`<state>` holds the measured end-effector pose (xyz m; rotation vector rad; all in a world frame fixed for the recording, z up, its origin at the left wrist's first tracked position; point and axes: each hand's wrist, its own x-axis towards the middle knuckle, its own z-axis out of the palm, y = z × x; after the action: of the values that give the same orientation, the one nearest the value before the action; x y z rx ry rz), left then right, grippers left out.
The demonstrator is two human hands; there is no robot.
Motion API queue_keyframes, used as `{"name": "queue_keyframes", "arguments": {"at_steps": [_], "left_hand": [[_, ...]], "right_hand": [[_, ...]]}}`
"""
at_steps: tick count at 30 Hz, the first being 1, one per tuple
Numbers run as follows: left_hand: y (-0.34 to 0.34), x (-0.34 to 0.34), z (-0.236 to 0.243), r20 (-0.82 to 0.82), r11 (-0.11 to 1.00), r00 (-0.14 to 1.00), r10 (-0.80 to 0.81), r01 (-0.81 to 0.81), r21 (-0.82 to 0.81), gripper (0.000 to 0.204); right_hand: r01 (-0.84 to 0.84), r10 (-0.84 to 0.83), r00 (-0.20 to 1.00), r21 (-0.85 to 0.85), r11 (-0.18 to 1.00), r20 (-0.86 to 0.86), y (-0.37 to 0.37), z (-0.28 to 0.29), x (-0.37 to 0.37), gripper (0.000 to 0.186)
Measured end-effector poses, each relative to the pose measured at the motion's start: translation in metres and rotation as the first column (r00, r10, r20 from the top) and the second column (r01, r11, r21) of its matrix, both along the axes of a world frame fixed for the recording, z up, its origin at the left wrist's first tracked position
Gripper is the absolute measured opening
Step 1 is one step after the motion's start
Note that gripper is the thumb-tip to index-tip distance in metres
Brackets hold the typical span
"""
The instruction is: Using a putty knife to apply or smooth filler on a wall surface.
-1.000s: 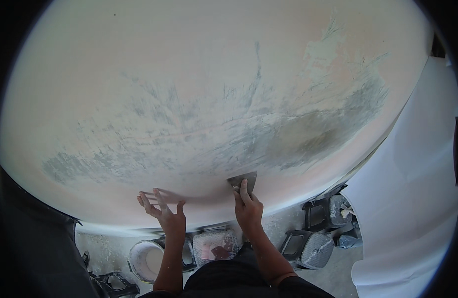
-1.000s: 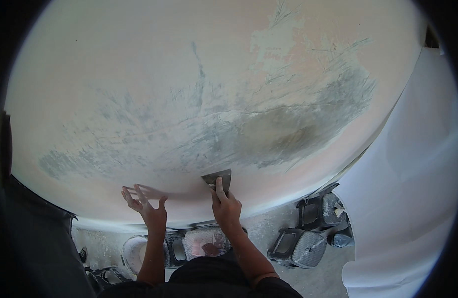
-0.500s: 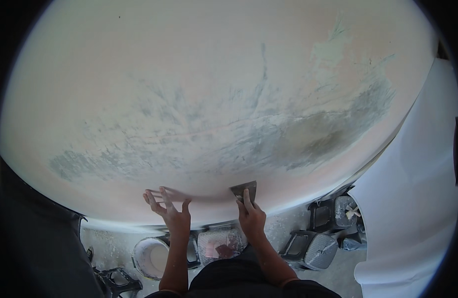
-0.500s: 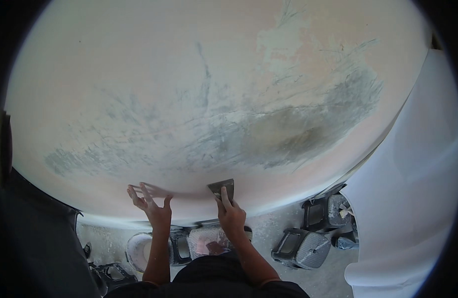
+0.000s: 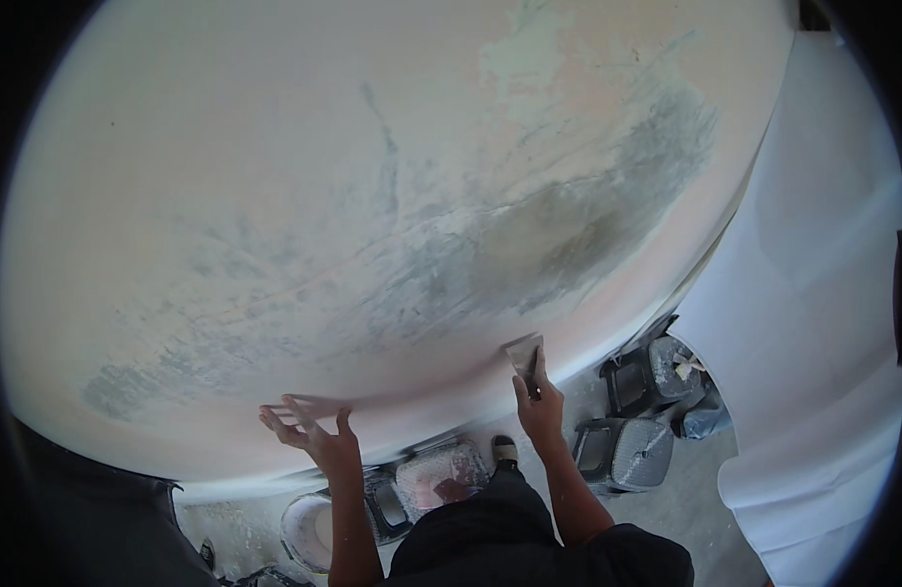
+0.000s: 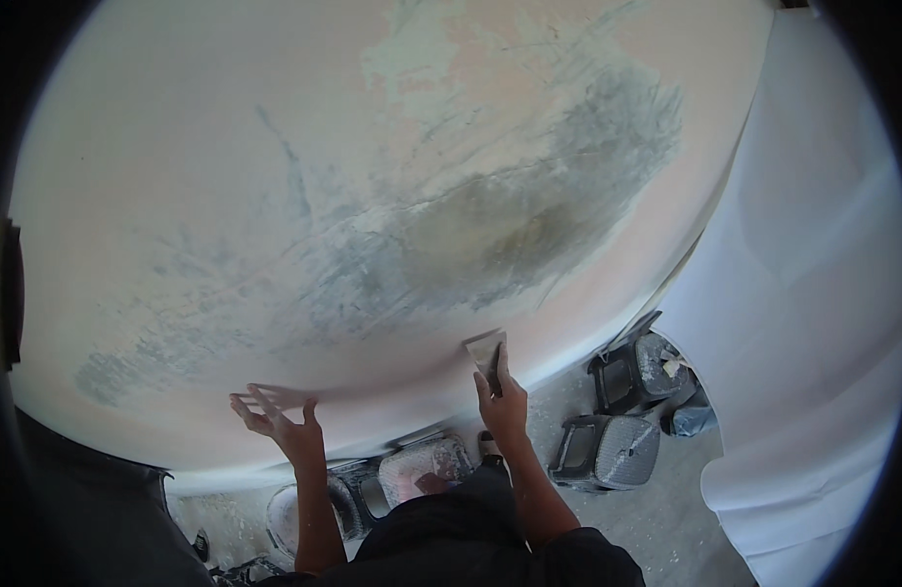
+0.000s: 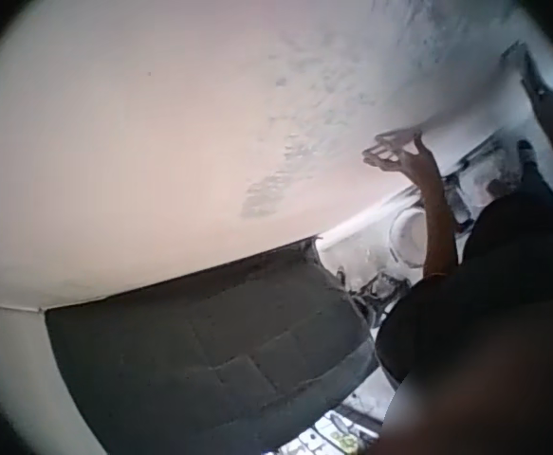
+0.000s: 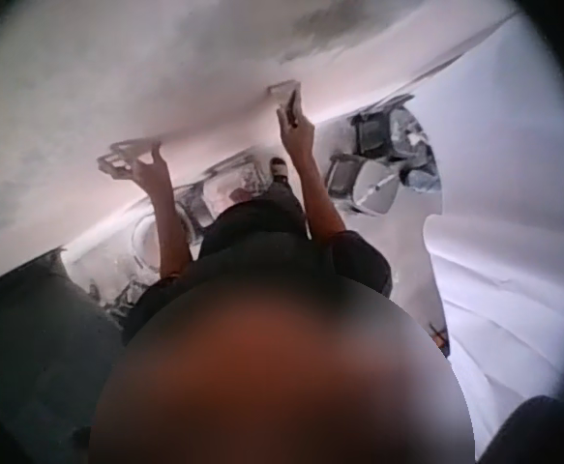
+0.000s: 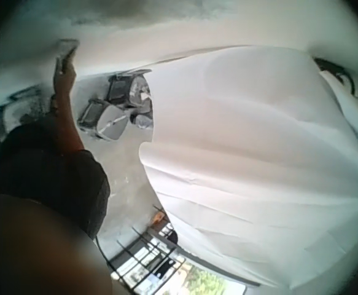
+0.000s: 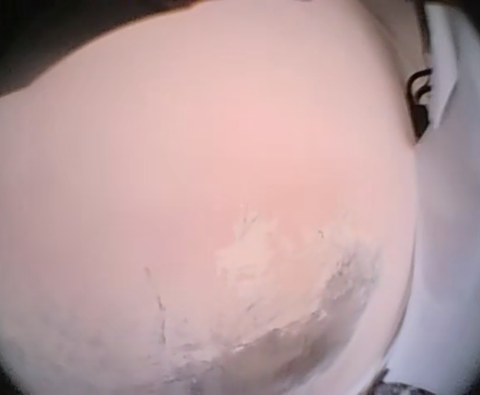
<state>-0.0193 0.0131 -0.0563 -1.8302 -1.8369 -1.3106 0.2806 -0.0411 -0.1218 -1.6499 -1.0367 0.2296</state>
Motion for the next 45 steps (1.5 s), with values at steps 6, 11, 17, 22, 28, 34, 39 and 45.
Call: {"name": "queue_keyframes", "arguments": {"at_steps": [6, 11, 17, 22, 28, 34, 39, 45], "left_hand": [[0.004, 0.006, 0.003, -0.006, 1.0, 1.0, 0.003, -0.003, -0.016, 0.108], [0.005, 0.012, 0.005, -0.014, 1.0, 1.0, 0.01, -0.011, -0.015, 0.108], [0.002, 0.009, 0.004, -0.027, 0.998, 0.998, 0.059, -0.06, -0.026, 0.105], [0.001, 0.013, 0.005, -0.031, 0.996, 0.996, 0.085, -0.086, -0.032, 0.108], [0.003, 0.019, 0.004, -0.004, 0.992, 0.993, 0.117, -0.117, -0.044, 0.108], [0.001, 0.021, 0.007, -0.019, 0.989, 0.991, 0.13, -0.131, -0.072, 0.107], [-0.001, 0.025, 0.011, -0.02, 0.99, 0.992, 0.129, -0.13, -0.061, 0.102], [0.0, 0.027, 0.012, 0.01, 0.992, 0.995, 0.103, -0.102, -0.075, 0.102]], "right_hand": [[-0.357, 0.396, 0.886, -0.191, 0.914, 0.24, -0.009, 0.049, -0.019, 0.074], [-0.535, 0.555, 0.713, -0.179, 0.826, 0.428, 0.006, 0.053, -0.069, 0.073], [-0.1, 0.116, 0.869, -0.06, 0.993, 0.48, 0.026, 0.007, -0.009, 0.064], [0.112, -0.117, 0.981, 0.041, 0.993, 0.158, 0.035, -0.008, 0.055, 0.066], [-0.232, 0.245, 0.867, -0.084, 0.969, 0.433, 0.025, -0.022, 0.025, 0.063], [-0.041, 0.05, 0.994, 0.092, 0.995, -0.101, 0.033, -0.005, 0.044, 0.061], [-0.197, 0.2, 0.964, -0.03, 0.98, 0.173, 0.023, -0.018, 0.032, 0.064], [-0.172, 0.171, 0.985, 0.048, 0.984, 0.027, 0.023, -0.003, 0.024, 0.063]]}}
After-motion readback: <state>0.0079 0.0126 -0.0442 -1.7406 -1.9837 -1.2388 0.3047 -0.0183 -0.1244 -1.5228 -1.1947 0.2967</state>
